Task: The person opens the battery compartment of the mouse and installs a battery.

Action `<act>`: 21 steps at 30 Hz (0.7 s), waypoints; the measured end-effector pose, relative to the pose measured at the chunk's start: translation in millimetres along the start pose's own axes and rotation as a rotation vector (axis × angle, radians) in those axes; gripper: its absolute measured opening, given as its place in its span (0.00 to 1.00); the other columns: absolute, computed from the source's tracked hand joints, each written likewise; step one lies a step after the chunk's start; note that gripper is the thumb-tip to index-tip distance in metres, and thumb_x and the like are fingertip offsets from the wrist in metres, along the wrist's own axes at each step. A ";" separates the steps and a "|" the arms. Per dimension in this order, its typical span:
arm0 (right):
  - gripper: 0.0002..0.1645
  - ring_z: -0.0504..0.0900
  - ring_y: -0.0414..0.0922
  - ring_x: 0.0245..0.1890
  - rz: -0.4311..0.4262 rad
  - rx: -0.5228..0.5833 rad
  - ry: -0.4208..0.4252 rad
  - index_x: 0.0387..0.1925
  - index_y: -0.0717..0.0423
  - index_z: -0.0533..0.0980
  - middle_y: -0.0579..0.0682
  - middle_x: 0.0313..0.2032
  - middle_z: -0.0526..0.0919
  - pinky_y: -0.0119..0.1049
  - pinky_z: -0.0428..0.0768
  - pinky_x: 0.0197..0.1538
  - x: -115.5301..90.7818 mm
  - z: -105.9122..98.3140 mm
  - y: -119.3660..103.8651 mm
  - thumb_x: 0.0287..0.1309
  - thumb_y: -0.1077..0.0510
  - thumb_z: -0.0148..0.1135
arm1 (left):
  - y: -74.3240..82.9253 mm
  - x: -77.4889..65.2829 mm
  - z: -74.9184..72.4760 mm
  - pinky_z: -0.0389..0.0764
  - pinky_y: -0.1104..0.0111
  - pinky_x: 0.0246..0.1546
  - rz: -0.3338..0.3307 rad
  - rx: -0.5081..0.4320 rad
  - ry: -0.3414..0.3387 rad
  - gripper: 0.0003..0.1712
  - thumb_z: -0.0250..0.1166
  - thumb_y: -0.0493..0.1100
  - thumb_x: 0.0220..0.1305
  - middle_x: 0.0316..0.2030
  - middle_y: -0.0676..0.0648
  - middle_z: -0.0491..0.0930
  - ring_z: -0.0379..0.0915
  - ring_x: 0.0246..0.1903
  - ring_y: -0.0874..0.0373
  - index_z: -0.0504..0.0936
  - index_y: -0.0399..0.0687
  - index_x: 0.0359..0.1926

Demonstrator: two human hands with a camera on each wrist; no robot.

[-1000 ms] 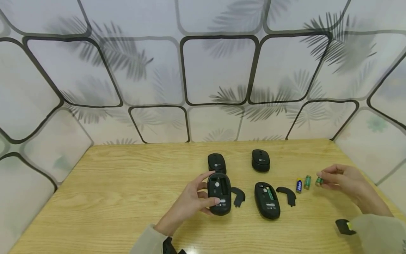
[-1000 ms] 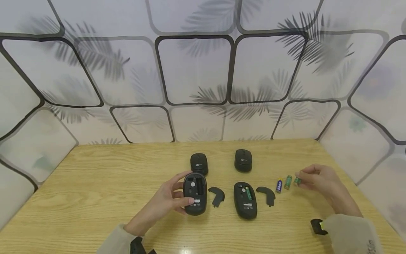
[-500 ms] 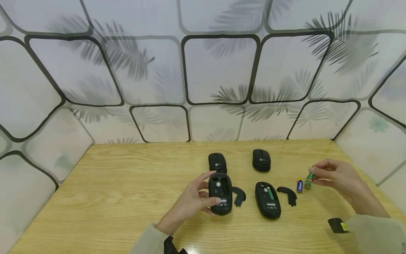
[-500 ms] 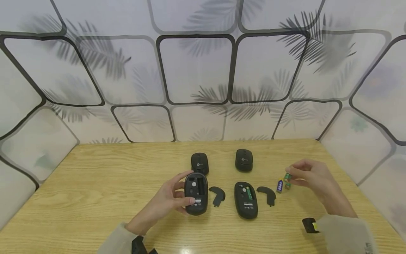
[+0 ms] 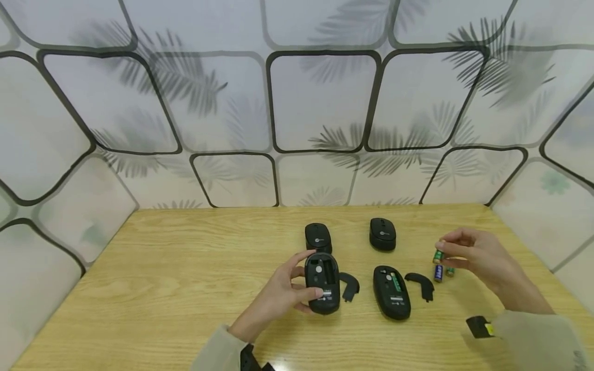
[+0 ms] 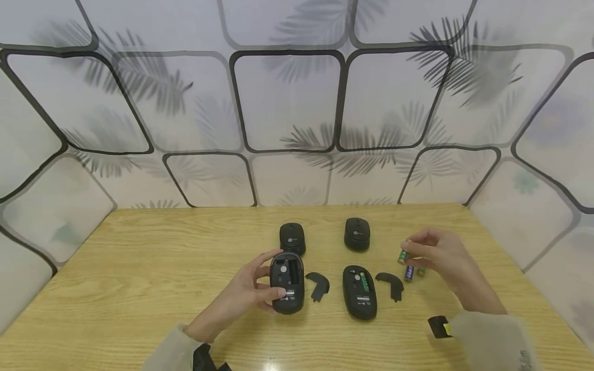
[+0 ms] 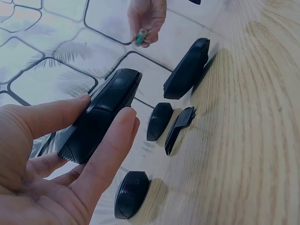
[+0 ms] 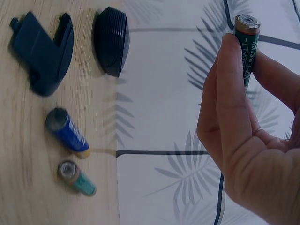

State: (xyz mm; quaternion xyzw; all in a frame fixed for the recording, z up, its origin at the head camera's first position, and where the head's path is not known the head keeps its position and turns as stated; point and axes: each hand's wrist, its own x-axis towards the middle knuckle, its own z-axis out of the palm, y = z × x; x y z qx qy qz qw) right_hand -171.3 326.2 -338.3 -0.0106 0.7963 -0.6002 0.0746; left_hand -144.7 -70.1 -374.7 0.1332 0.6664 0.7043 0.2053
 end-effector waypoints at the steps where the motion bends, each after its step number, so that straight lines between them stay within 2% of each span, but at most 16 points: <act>1: 0.02 0.83 0.41 0.34 -0.003 0.009 -0.003 0.40 0.62 0.77 0.44 0.37 0.81 0.34 0.89 0.41 0.6 2.1 -1.1 0.71 0.67 0.58 | -0.2 0.2 -0.1 0.91 0.57 0.29 -0.002 -0.004 0.001 0.46 0.67 0.26 0.60 0.48 0.35 0.76 0.85 0.41 0.43 0.59 0.44 0.77; 9: 0.09 0.83 0.42 0.33 -0.059 -0.032 -0.017 0.43 0.70 0.74 0.45 0.37 0.81 0.35 0.89 0.42 4.7 21.0 -10.6 0.70 0.64 0.61 | -1.5 -0.1 1.0 0.91 0.57 0.28 -0.001 -0.018 0.002 0.47 0.68 0.26 0.59 0.49 0.35 0.75 0.85 0.39 0.44 0.59 0.43 0.77; 16: 0.05 0.84 0.42 0.34 -0.081 -0.033 -0.042 0.43 0.65 0.76 0.49 0.38 0.79 0.37 0.89 0.43 6.8 36.9 -20.1 0.70 0.65 0.60 | -2.3 -2.0 1.7 0.90 0.59 0.27 0.023 -0.010 0.008 0.47 0.68 0.25 0.59 0.50 0.34 0.74 0.85 0.40 0.44 0.59 0.42 0.77; 21: 0.06 0.84 0.43 0.34 -0.100 -0.004 -0.054 0.42 0.67 0.75 0.52 0.39 0.78 0.39 0.90 0.44 7.8 48.2 -27.1 0.68 0.66 0.62 | -2.0 0.1 1.9 0.90 0.60 0.27 0.027 -0.003 0.002 0.47 0.68 0.25 0.59 0.50 0.34 0.74 0.85 0.40 0.43 0.59 0.42 0.77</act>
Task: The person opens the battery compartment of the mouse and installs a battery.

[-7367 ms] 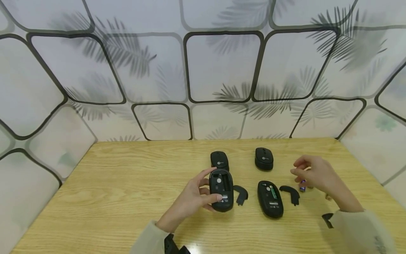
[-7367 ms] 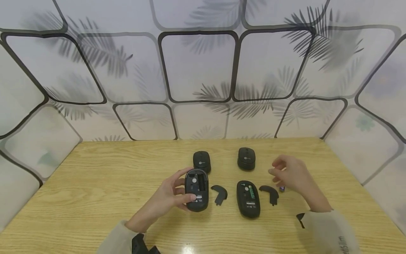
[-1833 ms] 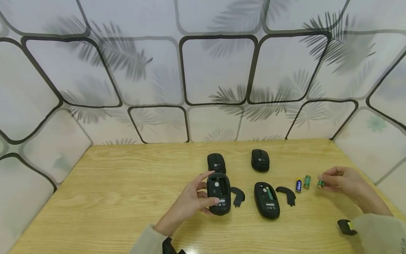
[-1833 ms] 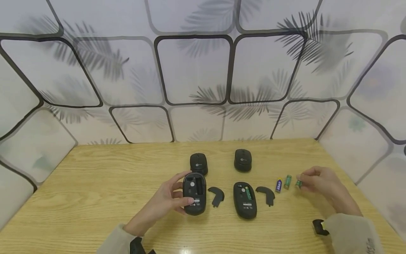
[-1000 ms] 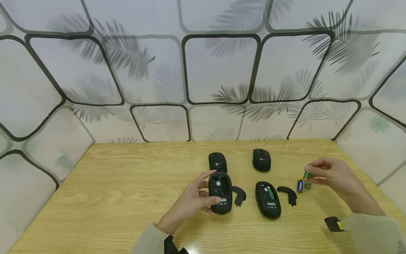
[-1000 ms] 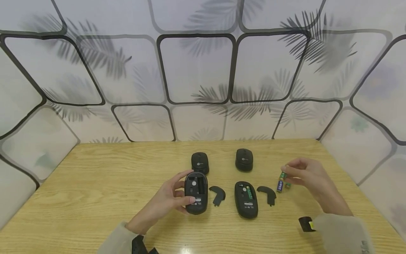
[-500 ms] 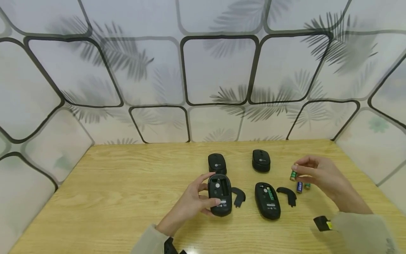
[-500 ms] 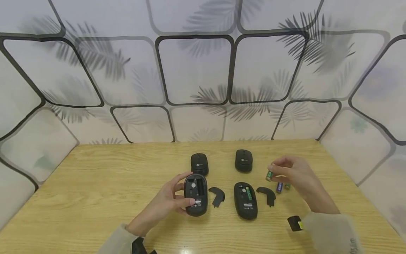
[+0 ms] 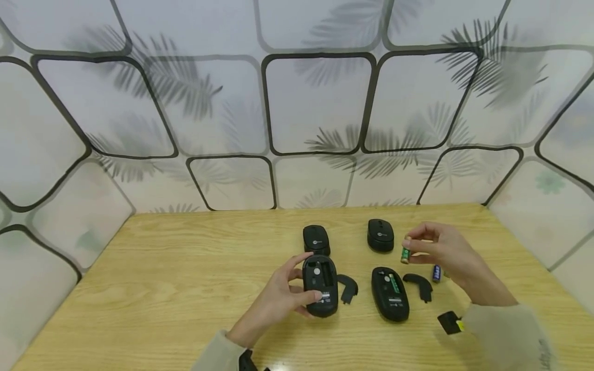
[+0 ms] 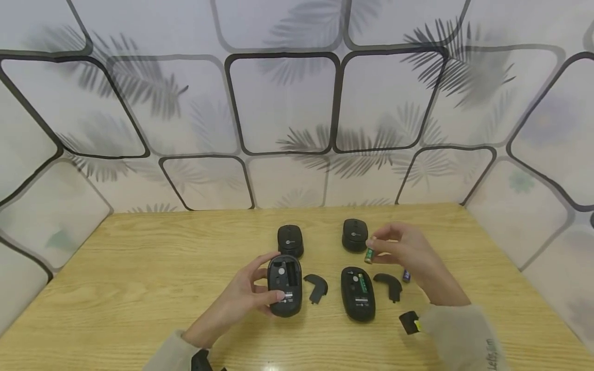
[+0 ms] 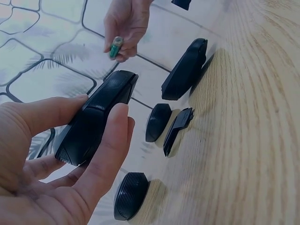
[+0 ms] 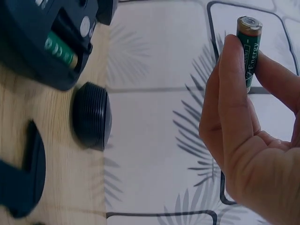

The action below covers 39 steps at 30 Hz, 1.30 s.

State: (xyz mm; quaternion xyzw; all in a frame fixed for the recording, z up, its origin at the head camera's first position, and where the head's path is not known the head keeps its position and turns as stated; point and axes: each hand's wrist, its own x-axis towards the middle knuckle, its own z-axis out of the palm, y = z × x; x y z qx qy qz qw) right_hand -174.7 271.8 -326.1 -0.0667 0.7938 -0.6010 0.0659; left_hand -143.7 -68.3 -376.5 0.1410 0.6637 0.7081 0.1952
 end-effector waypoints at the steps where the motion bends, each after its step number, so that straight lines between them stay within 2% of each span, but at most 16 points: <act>1: 0.06 0.84 0.43 0.34 -0.002 0.004 -0.002 0.42 0.67 0.75 0.52 0.39 0.77 0.39 0.90 0.43 0.7 2.7 -1.7 0.68 0.66 0.62 | 0.2 0.1 0.1 0.90 0.60 0.27 -0.001 -0.001 -0.001 0.47 0.68 0.25 0.59 0.50 0.34 0.74 0.85 0.40 0.43 0.59 0.42 0.77; 7: 0.09 0.84 0.45 0.34 0.003 0.028 -0.035 0.42 0.68 0.75 0.54 0.39 0.78 0.40 0.90 0.44 7.5 20.2 -12.3 0.67 0.64 0.64 | 1.7 0.5 0.6 0.91 0.57 0.29 -0.012 -0.009 -0.007 0.47 0.68 0.26 0.60 0.51 0.35 0.74 0.85 0.41 0.43 0.58 0.43 0.77; 20: 0.10 0.84 0.44 0.31 0.013 0.074 -0.100 0.43 0.68 0.74 0.54 0.36 0.79 0.39 0.90 0.42 16.4 48.6 -24.0 0.66 0.65 0.65 | 2.8 1.0 0.0 0.90 0.61 0.27 -0.024 -0.003 -0.015 0.47 0.68 0.25 0.59 0.49 0.35 0.75 0.85 0.40 0.44 0.59 0.42 0.77; 28: 0.10 0.84 0.45 0.33 -0.023 0.091 -0.139 0.44 0.71 0.73 0.52 0.35 0.80 0.42 0.90 0.42 19.4 61.2 -24.9 0.65 0.68 0.63 | 4.0 -0.9 0.2 0.90 0.60 0.27 -0.025 0.003 -0.010 0.47 0.67 0.25 0.60 0.49 0.36 0.75 0.85 0.41 0.45 0.58 0.42 0.77; 39: 0.13 0.84 0.46 0.32 -0.031 0.089 -0.165 0.45 0.72 0.72 0.53 0.35 0.80 0.46 0.90 0.42 24.0 76.9 -23.6 0.64 0.67 0.65 | 2.4 -0.4 -0.4 0.90 0.59 0.28 -0.028 -0.005 0.001 0.48 0.68 0.25 0.60 0.50 0.35 0.75 0.85 0.41 0.44 0.57 0.42 0.78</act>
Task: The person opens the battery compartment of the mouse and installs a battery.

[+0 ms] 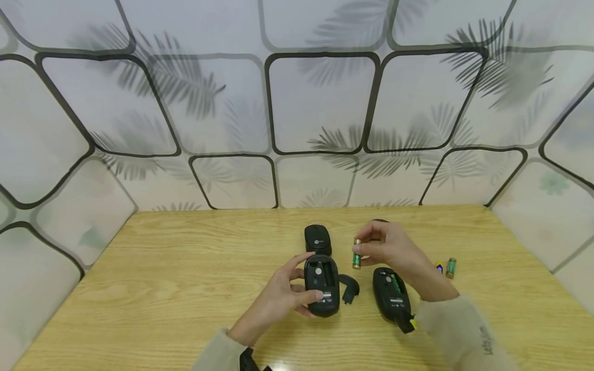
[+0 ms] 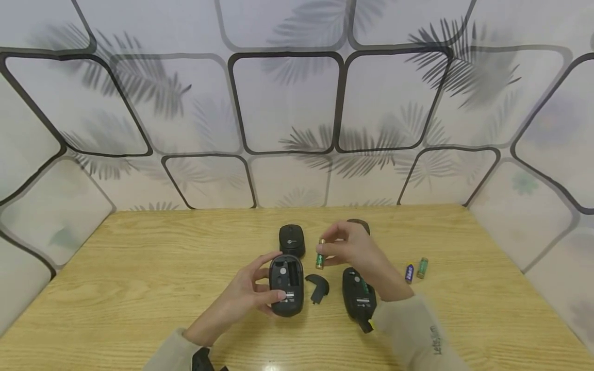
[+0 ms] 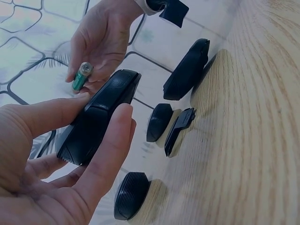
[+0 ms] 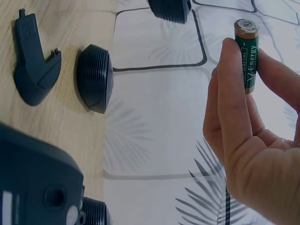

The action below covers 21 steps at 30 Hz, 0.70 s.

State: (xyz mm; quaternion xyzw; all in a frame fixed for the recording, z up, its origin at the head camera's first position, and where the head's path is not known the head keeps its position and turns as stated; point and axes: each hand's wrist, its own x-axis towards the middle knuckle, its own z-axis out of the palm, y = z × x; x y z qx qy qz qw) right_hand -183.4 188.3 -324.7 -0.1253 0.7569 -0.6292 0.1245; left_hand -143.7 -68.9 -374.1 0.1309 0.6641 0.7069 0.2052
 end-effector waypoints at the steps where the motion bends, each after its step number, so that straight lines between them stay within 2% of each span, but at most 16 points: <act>1: 0.14 0.84 0.46 0.32 -0.001 -0.004 -0.002 0.46 0.72 0.72 0.53 0.35 0.80 0.47 0.90 0.43 0.5 1.2 -0.3 0.64 0.67 0.65 | 0.1 0.1 0.0 0.90 0.59 0.27 -0.001 -0.004 0.000 0.48 0.68 0.25 0.60 0.50 0.35 0.75 0.85 0.41 0.43 0.57 0.42 0.78; 5: 0.15 0.84 0.47 0.32 -0.002 -0.019 0.001 0.47 0.73 0.72 0.54 0.35 0.79 0.51 0.89 0.45 2.8 4.6 -1.3 0.64 0.66 0.65 | 0.2 0.0 -0.1 0.90 0.59 0.27 -0.001 -0.014 -0.002 0.48 0.68 0.25 0.59 0.50 0.35 0.75 0.85 0.41 0.43 0.57 0.42 0.78; 12: 0.14 0.85 0.44 0.33 -0.060 -0.016 -0.016 0.45 0.73 0.72 0.58 0.40 0.76 0.46 0.90 0.42 9.9 15.4 2.2 0.63 0.68 0.65 | 0.7 0.0 -0.9 0.90 0.60 0.27 -0.009 -0.005 0.011 0.47 0.68 0.27 0.60 0.49 0.35 0.75 0.85 0.42 0.43 0.59 0.42 0.77; 21: 0.13 0.85 0.44 0.34 -0.117 -0.022 -0.029 0.44 0.74 0.73 0.55 0.38 0.77 0.44 0.90 0.41 10.5 26.6 1.1 0.62 0.69 0.65 | -0.3 1.2 0.5 0.90 0.59 0.27 -0.007 -0.032 0.010 0.47 0.68 0.26 0.59 0.50 0.35 0.75 0.84 0.42 0.42 0.60 0.43 0.76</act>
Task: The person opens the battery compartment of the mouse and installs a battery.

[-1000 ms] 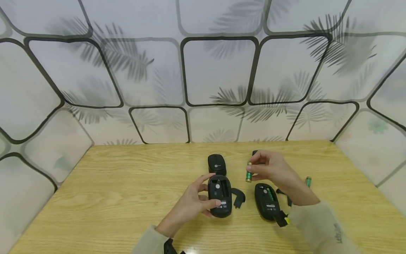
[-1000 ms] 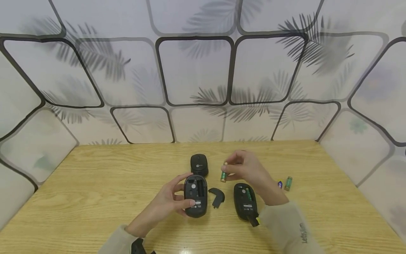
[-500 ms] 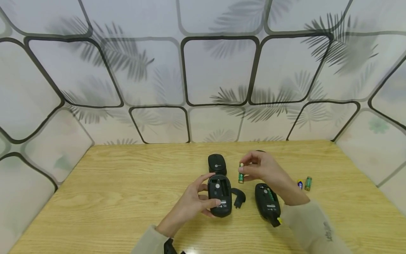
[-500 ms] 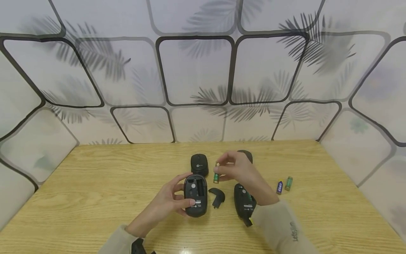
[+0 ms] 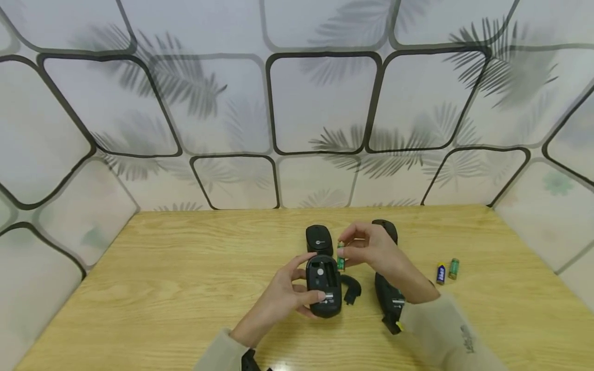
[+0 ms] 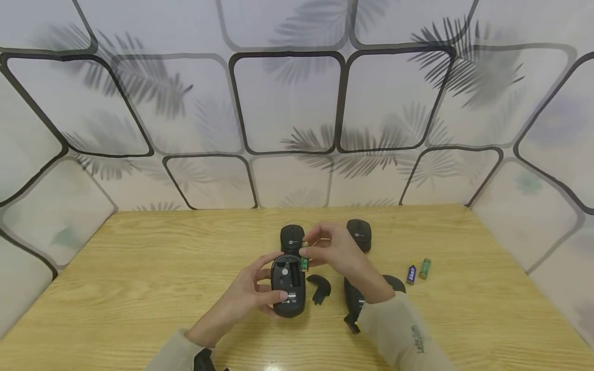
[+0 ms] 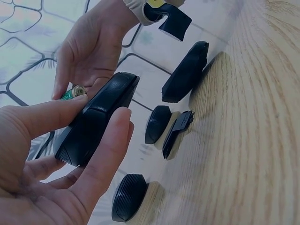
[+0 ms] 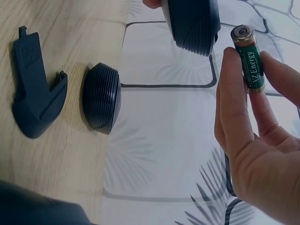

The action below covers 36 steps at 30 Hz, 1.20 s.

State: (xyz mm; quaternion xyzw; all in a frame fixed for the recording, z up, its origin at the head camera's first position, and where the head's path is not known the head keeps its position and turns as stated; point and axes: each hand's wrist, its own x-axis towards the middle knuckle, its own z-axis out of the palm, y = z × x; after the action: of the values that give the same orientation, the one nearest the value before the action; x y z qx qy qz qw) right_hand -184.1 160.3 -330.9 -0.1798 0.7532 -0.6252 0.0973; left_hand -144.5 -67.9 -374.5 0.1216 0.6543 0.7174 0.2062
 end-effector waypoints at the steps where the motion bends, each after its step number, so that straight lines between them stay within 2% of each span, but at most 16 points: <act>1: 0.14 0.85 0.44 0.34 -0.007 -0.004 -0.004 0.44 0.74 0.73 0.55 0.37 0.78 0.44 0.90 0.41 -0.1 1.1 -0.5 0.62 0.69 0.65 | 0.0 -0.1 0.1 0.90 0.59 0.26 -0.001 -0.002 0.000 0.46 0.68 0.26 0.59 0.50 0.35 0.75 0.84 0.42 0.42 0.60 0.43 0.76; 12: 0.11 0.84 0.43 0.31 -0.061 -0.048 -0.064 0.42 0.75 0.73 0.53 0.31 0.81 0.41 0.90 0.39 3.2 8.4 0.8 0.61 0.71 0.65 | -0.5 0.2 -0.2 0.90 0.59 0.27 -0.007 -0.002 -0.008 0.46 0.68 0.26 0.60 0.49 0.36 0.75 0.84 0.43 0.42 0.60 0.43 0.77; 19: 0.10 0.83 0.44 0.31 -0.082 -0.099 -0.081 0.41 0.74 0.74 0.53 0.32 0.81 0.41 0.90 0.38 3.4 7.9 1.3 0.61 0.71 0.65 | -0.9 0.7 1.2 0.90 0.59 0.27 -0.009 0.001 -0.012 0.46 0.68 0.27 0.59 0.49 0.36 0.75 0.84 0.42 0.43 0.60 0.42 0.77; 27: 0.09 0.83 0.44 0.31 -0.084 -0.103 -0.090 0.40 0.73 0.76 0.53 0.32 0.82 0.41 0.90 0.37 2.8 9.5 -1.6 0.60 0.70 0.66 | 0.4 -0.3 1.9 0.90 0.60 0.26 -0.015 0.011 -0.002 0.46 0.69 0.26 0.59 0.49 0.36 0.75 0.85 0.42 0.44 0.60 0.43 0.76; 32: 0.08 0.84 0.46 0.32 -0.082 -0.113 -0.072 0.39 0.72 0.77 0.53 0.33 0.82 0.41 0.90 0.37 0.4 8.8 -2.4 0.61 0.69 0.65 | 1.2 -1.0 2.3 0.90 0.60 0.26 -0.011 0.009 0.003 0.47 0.69 0.27 0.59 0.49 0.36 0.75 0.84 0.42 0.44 0.60 0.43 0.77; 36: 0.08 0.84 0.49 0.33 -0.027 -0.117 -0.022 0.41 0.71 0.76 0.55 0.35 0.81 0.41 0.90 0.38 -4.1 9.5 -1.1 0.64 0.67 0.64 | 1.5 -1.7 2.7 0.90 0.60 0.26 -0.003 0.002 0.005 0.46 0.69 0.26 0.59 0.49 0.36 0.75 0.85 0.41 0.44 0.61 0.43 0.76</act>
State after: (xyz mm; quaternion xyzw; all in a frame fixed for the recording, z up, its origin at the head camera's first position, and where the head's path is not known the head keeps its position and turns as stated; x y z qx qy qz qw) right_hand -176.6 153.2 -332.0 -0.2021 0.7849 -0.5793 0.0865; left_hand -142.0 -66.4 -372.5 0.1190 0.6556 0.7169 0.2052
